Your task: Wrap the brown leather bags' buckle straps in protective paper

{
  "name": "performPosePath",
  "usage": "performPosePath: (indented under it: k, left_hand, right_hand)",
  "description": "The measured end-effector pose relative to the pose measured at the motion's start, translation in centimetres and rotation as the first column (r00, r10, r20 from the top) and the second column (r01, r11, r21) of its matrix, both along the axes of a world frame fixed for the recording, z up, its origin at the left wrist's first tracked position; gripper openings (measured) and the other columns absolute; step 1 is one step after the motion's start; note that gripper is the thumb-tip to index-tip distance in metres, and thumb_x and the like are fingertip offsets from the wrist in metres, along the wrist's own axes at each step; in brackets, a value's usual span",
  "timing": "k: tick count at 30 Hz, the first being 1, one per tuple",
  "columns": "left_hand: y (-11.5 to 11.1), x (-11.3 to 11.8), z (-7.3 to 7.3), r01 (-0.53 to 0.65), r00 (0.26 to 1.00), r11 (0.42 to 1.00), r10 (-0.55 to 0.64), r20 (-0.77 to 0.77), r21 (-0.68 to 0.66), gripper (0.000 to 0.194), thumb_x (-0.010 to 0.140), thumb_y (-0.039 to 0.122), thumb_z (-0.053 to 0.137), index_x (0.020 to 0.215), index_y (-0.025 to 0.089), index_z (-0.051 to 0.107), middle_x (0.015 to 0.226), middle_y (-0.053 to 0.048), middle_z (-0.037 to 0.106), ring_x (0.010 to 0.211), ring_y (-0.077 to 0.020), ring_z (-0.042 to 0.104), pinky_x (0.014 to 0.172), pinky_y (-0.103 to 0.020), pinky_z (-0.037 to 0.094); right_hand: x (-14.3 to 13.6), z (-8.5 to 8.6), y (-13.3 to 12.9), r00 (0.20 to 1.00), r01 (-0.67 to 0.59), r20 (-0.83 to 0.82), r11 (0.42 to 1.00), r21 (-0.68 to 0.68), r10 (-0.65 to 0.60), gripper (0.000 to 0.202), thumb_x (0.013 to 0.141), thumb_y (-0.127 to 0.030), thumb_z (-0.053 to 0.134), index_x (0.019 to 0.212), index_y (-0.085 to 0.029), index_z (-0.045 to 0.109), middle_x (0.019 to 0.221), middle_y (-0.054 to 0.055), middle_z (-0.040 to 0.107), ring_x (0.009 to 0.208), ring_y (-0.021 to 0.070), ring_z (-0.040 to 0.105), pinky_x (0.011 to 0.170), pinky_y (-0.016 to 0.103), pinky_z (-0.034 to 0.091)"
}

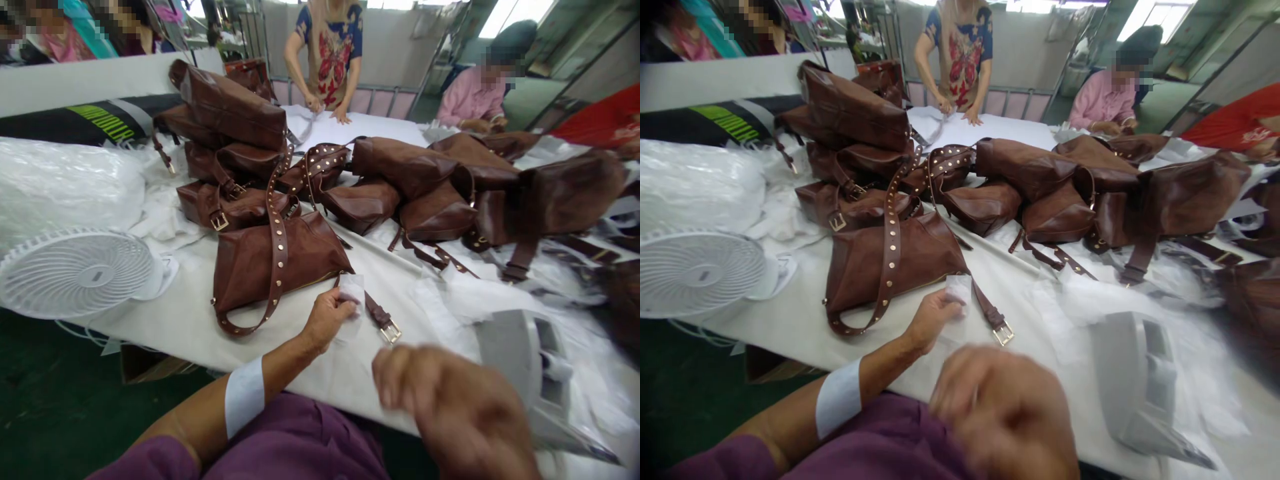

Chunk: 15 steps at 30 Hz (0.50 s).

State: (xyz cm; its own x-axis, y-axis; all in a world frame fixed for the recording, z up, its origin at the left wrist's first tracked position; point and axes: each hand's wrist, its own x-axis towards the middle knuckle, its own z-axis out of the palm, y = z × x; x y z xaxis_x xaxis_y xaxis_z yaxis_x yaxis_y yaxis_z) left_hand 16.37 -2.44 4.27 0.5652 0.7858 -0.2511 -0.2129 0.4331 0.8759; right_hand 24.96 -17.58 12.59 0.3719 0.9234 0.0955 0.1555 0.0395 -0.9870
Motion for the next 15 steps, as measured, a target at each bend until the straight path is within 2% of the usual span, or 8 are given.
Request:
performPosePath:
  k: [2, 3, 5, 7, 9, 11, 15]
  left_hand:
    - [0.0, -0.6, 0.1, 0.010, 1.000, 1.000, -0.010, -0.002, 0.026, 0.012, 0.065, 0.017, 0.063, 0.076, 0.013, 0.065, 0.074, -0.002, 0.063, 0.065, -0.0101, 0.054, 0.066, -0.023, 0.045]
    - [0.1, -0.9, 0.1, 0.021, 1.000, 0.999, -0.021, -0.004, 0.041, 0.012, 0.066, 0.017, 0.062, 0.077, 0.013, 0.066, 0.075, -0.002, 0.064, 0.066, -0.0106, 0.055, 0.066, -0.023, 0.045]
    - [0.2, -1.4, 0.2, 0.064, 0.998, 0.994, -0.063, -0.010, 0.085, 0.015, 0.068, 0.018, 0.061, 0.080, 0.013, 0.067, 0.080, -0.004, 0.065, 0.069, -0.0116, 0.055, 0.066, -0.023, 0.046]
    - [0.3, -1.8, 0.1, 0.113, 0.993, 0.986, -0.109, -0.036, 0.121, 0.018, 0.069, 0.018, 0.060, 0.084, 0.013, 0.069, 0.083, -0.004, 0.065, 0.070, -0.0120, 0.055, 0.066, -0.023, 0.045]
    - [0.4, -2.2, -0.1, 0.145, 0.988, 0.980, -0.136, -0.073, 0.136, 0.020, 0.069, 0.018, 0.059, 0.085, 0.013, 0.069, 0.081, -0.004, 0.065, 0.069, -0.0117, 0.055, 0.065, -0.023, 0.044]
    - [0.4, -2.6, -0.5, 0.161, 0.983, 0.977, -0.147, -0.108, 0.141, 0.017, 0.069, 0.017, 0.058, 0.081, 0.012, 0.069, 0.076, -0.004, 0.064, 0.066, -0.0113, 0.054, 0.063, -0.022, 0.043]
    - [0.3, -3.0, -1.6, 0.175, 0.976, 0.978, -0.157, -0.148, 0.116, 0.013, 0.068, 0.017, 0.058, 0.077, 0.011, 0.066, 0.072, -0.003, 0.062, 0.064, -0.0112, 0.054, 0.063, -0.023, 0.042]
  right_hand:
    - [1.9, -2.5, 4.4, 0.975, 0.221, 0.016, 0.973, -0.067, -0.220, 0.028, 0.071, -0.051, 0.064, 0.066, -0.023, 0.063, 0.071, 0.007, 0.062, 0.072, 0.0228, 0.058, 0.067, 0.038, 0.049]
    - [2.7, -4.0, 6.2, 0.964, 0.265, 0.014, 0.954, -0.137, -0.266, 0.029, 0.070, -0.048, 0.066, 0.079, -0.021, 0.066, 0.076, 0.007, 0.063, 0.072, 0.0208, 0.057, 0.066, 0.035, 0.048]
    - [3.8, -6.6, 8.8, 0.965, 0.201, -0.115, 0.945, -0.259, -0.237, 0.041, 0.070, -0.046, 0.065, 0.098, -0.016, 0.066, 0.082, 0.007, 0.063, 0.069, 0.0171, 0.054, 0.063, 0.030, 0.045]
    - [3.9, -8.5, 9.9, 0.957, 0.079, -0.248, 0.957, -0.278, -0.151, 0.041, 0.072, -0.044, 0.065, 0.098, -0.013, 0.067, 0.079, 0.006, 0.062, 0.065, 0.0143, 0.051, 0.060, 0.027, 0.043]
    - [3.3, -9.3, 10.1, 0.953, 0.011, -0.292, 0.972, -0.234, -0.081, 0.032, 0.071, -0.040, 0.066, 0.089, -0.013, 0.069, 0.075, 0.004, 0.061, 0.065, 0.0131, 0.049, 0.061, 0.026, 0.041]
    - [2.6, -9.3, 10.1, 0.960, -0.010, -0.274, 0.979, -0.204, -0.048, 0.026, 0.071, -0.036, 0.068, 0.083, -0.014, 0.070, 0.075, 0.004, 0.060, 0.066, 0.0132, 0.049, 0.062, 0.025, 0.040]
    - [1.8, -8.6, 10.2, 0.977, 0.041, -0.200, 0.980, -0.194, -0.080, 0.019, 0.069, -0.033, 0.069, 0.068, -0.014, 0.066, 0.064, 0.000, 0.056, 0.062, 0.0119, 0.047, 0.060, 0.025, 0.037]
